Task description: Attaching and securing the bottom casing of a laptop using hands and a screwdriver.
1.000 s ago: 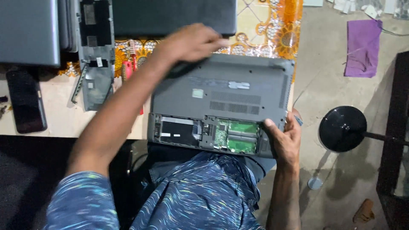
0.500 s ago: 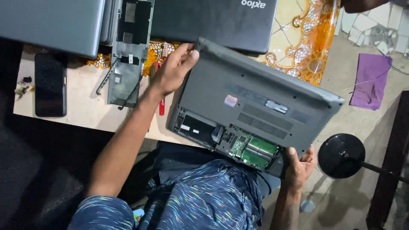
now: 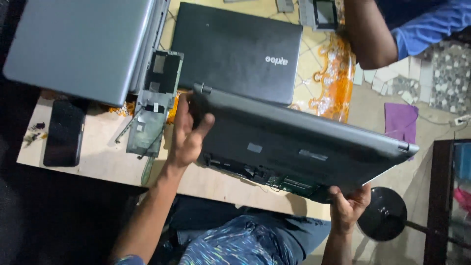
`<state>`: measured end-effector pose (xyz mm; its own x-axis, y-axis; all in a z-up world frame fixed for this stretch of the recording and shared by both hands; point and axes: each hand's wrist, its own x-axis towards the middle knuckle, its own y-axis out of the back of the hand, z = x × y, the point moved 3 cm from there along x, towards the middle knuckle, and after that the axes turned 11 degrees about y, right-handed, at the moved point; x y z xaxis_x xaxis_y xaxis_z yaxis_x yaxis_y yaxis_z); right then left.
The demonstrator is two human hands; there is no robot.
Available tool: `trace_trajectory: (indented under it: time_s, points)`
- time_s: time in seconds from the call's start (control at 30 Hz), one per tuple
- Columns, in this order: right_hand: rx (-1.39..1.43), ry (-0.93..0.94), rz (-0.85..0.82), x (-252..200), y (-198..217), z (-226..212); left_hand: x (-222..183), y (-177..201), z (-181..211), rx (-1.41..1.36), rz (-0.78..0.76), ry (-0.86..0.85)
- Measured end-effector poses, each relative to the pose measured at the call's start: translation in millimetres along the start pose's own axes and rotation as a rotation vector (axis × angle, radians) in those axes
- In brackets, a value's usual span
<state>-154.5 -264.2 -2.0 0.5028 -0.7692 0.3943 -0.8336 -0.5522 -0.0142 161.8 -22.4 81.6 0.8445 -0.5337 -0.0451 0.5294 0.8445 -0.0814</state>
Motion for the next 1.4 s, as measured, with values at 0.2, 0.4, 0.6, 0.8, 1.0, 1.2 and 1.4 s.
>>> trace_trajectory:
  time_s: [0.2,0.4,0.6,0.8,1.0,1.2,1.4]
  points:
    - [0.19,-0.08,0.029,1,-14,13,-22,6,10,0.014,0.001,-0.022]
    - [0.291,-0.096,0.082,-16,-1,21,-47,10,7,-0.093,-0.103,-0.11]
    - [0.682,-0.326,0.393,-41,23,40,-57,5,28,-0.197,-0.18,-0.19]
    - [0.076,0.003,-0.033,-4,-32,-33,-60,-1,57,0.022,-0.091,-0.27]
    - [-0.147,0.059,-0.029,17,-37,-74,-58,-3,54,-0.013,-0.047,-0.3]
    - [0.901,-0.023,-0.285,18,160,80,-59,0,51,-0.106,-0.088,-0.287]
    - [0.764,-0.107,-0.553,55,287,183,-57,1,46,-0.144,-0.109,-0.25]
